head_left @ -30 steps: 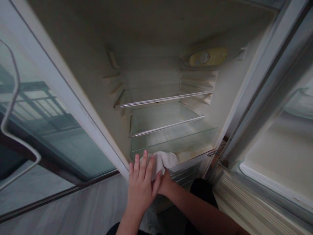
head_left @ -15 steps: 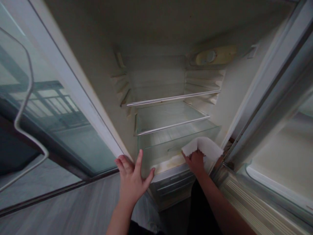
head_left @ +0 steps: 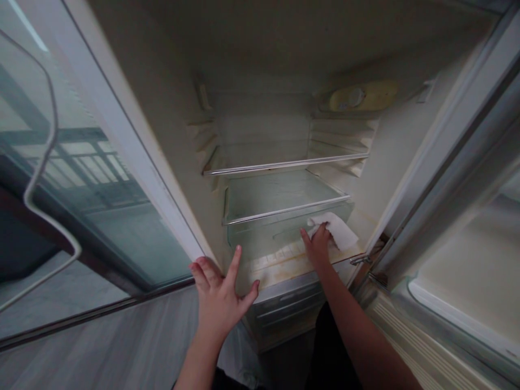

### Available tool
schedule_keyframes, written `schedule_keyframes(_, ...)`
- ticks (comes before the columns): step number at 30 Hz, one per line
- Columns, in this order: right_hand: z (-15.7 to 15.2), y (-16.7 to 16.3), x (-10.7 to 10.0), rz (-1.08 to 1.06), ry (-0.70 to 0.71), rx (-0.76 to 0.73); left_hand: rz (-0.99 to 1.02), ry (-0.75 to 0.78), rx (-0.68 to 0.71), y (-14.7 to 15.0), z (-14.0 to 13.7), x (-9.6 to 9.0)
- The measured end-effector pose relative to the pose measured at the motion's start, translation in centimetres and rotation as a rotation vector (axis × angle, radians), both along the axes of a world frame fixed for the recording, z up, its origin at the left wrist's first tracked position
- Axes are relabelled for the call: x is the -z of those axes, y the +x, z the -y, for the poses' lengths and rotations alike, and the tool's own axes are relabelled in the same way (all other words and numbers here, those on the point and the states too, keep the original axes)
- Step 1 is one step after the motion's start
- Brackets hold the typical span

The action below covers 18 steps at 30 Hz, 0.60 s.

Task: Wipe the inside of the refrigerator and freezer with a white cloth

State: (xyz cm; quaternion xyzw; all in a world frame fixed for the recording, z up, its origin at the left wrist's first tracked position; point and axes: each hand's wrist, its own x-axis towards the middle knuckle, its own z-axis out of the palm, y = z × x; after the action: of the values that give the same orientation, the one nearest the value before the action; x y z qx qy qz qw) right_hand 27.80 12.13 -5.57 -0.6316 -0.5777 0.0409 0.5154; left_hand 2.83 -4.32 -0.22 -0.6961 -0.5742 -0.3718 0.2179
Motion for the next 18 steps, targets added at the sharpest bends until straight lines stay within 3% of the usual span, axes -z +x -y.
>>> schedule_keyframes(6,-2.3,-1.5,-0.6,0.008,0.007,0.052,-0.024,-0.014,-0.005,-0.1,0.2,0.0)
schedule_keyframes(10,-1.7,-1.1,0.1,-0.074,-0.002,-0.04,-0.033,-0.012,-0.02,-0.4,0.1,0.3)
schedule_keyframes(14,2.4,-1.1,0.5,-0.337,0.007,-0.28,-0.029,-0.014,-0.031,-0.2,1.1,0.0)
schedule_keyframes(18,10.7,-3.7,1.7,-0.603,-0.014,-0.572,0.073,-0.106,0.078,1.6,3.2,-0.5)
